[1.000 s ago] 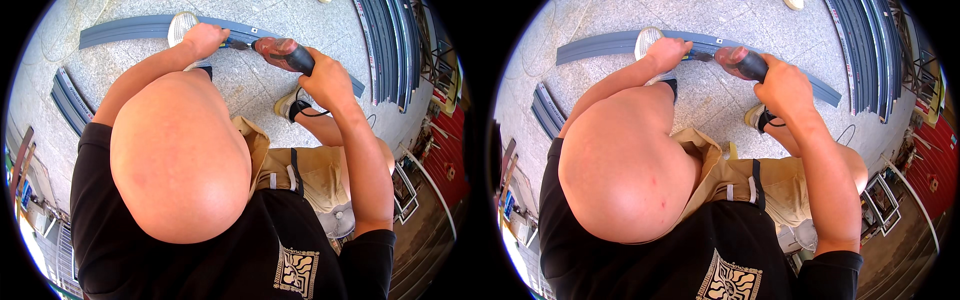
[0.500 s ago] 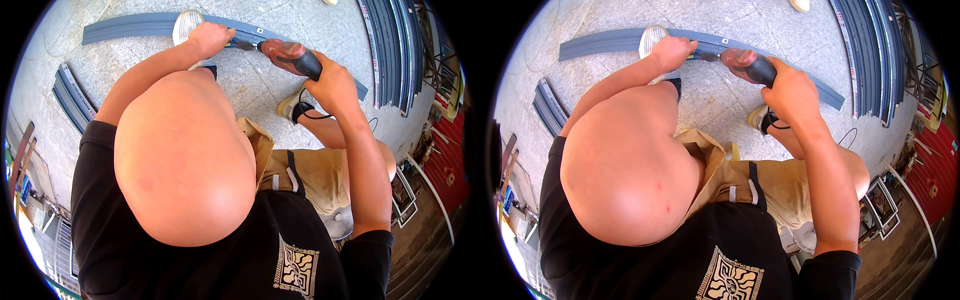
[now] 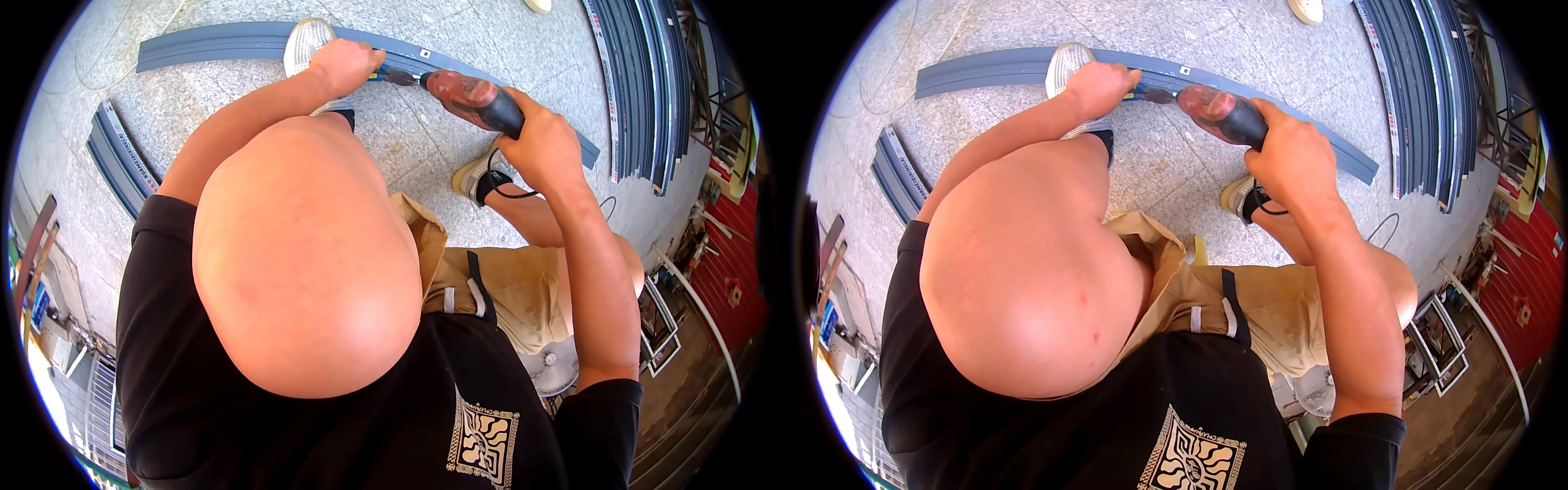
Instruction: The person uses a drill and pliers to assemble grey metal slats, drilling holes and inserting small metal fasteners while another person assists by holding the assembly and a pneumatic tool.
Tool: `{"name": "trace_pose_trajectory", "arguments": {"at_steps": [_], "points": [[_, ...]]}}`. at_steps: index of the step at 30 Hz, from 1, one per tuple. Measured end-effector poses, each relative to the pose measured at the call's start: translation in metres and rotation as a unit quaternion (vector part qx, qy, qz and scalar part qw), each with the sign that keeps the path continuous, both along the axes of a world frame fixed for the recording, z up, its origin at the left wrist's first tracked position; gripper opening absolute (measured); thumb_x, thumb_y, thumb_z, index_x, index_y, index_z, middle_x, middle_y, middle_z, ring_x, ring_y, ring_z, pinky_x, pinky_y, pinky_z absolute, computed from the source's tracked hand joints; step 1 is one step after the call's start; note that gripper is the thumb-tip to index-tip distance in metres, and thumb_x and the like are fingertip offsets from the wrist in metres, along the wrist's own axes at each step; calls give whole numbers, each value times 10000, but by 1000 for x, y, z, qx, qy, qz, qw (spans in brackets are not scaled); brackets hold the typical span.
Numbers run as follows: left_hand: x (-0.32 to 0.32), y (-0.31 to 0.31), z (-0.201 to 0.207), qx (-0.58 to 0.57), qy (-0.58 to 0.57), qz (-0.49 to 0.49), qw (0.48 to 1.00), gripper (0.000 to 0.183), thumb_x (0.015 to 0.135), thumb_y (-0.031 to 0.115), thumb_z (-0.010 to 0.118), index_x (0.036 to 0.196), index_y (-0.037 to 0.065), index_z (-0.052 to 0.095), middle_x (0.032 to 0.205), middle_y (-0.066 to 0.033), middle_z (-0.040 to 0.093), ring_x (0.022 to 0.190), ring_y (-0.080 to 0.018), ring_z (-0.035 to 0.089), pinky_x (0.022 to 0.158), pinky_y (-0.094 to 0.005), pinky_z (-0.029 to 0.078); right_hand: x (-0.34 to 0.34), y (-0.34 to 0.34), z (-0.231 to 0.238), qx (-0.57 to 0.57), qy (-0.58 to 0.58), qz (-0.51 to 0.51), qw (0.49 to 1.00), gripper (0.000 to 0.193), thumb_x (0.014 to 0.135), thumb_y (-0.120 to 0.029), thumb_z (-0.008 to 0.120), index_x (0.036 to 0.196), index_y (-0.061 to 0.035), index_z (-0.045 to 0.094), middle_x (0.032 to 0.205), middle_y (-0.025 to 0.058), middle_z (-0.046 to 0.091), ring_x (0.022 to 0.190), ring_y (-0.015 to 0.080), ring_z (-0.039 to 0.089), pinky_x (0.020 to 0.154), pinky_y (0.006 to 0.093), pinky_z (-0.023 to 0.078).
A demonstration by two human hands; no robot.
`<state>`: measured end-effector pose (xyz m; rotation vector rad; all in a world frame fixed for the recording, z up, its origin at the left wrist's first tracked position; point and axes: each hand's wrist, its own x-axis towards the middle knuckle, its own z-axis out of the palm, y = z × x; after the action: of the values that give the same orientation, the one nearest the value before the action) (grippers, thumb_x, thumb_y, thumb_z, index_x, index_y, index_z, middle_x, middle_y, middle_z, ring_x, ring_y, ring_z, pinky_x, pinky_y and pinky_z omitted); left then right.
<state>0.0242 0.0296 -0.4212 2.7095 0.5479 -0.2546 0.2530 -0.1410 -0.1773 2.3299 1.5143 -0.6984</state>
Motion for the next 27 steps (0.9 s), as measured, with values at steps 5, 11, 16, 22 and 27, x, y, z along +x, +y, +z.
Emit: {"name": "trace_pose_trajectory", "arguments": {"at_steps": [5, 11, 16, 22, 27], "points": [[0, 0, -2, 8, -5, -5, 1000, 229, 943, 75, 636, 1172, 64, 654, 997, -158, 760, 910, -361, 774, 767, -466, 634, 1, -2, 0, 6, 10, -3, 1000, 621, 824, -141, 754, 1435, -213, 667, 1056, 197, 795, 1016, 399, 760, 927, 506, 594], [0, 0, 4, -2, 27, 3, 1000, 207, 950, 123, 667, 1152, 78, 674, 1046, -155, 774, 966, -351, 776, 828, -464, 636, 0, 0, -1, -2, 4, 3, 1000, 635, 822, -141, 756, 1444, -215, 656, 1056, 194, 796, 1011, 399, 761, 923, 505, 595], [-1, -4, 5, -5, 17, 4, 1000, 201, 942, 113, 665, 1140, 79, 667, 1037, -150, 772, 962, -351, 775, 821, -464, 636, -7, 6, -15, -31, 1, -4, 1000, 631, 822, -141, 751, 1442, -219, 655, 1050, 193, 795, 1007, 404, 759, 915, 503, 596], [0, -2, 5, 10, 24, 5, 1000, 210, 933, 93, 657, 1141, 70, 663, 1037, -152, 770, 960, -350, 774, 817, -461, 636, 3, 2, -3, 28, 60, -53, 996, 613, 830, -136, 722, 1435, -212, 668, 1056, 220, 779, 1006, 430, 745, 900, 513, 584], [1, 0, -1, 9, 10, -7, 1000, 215, 935, 95, 657, 1148, 69, 658, 1021, -149, 766, 942, -353, 775, 796, -469, 638, 21, -15, 25, 75, 97, -65, 990, 641, 824, -117, 724, 1459, -173, 662, 1018, 221, 768, 948, 392, 749, 896, 448, 578]]}}
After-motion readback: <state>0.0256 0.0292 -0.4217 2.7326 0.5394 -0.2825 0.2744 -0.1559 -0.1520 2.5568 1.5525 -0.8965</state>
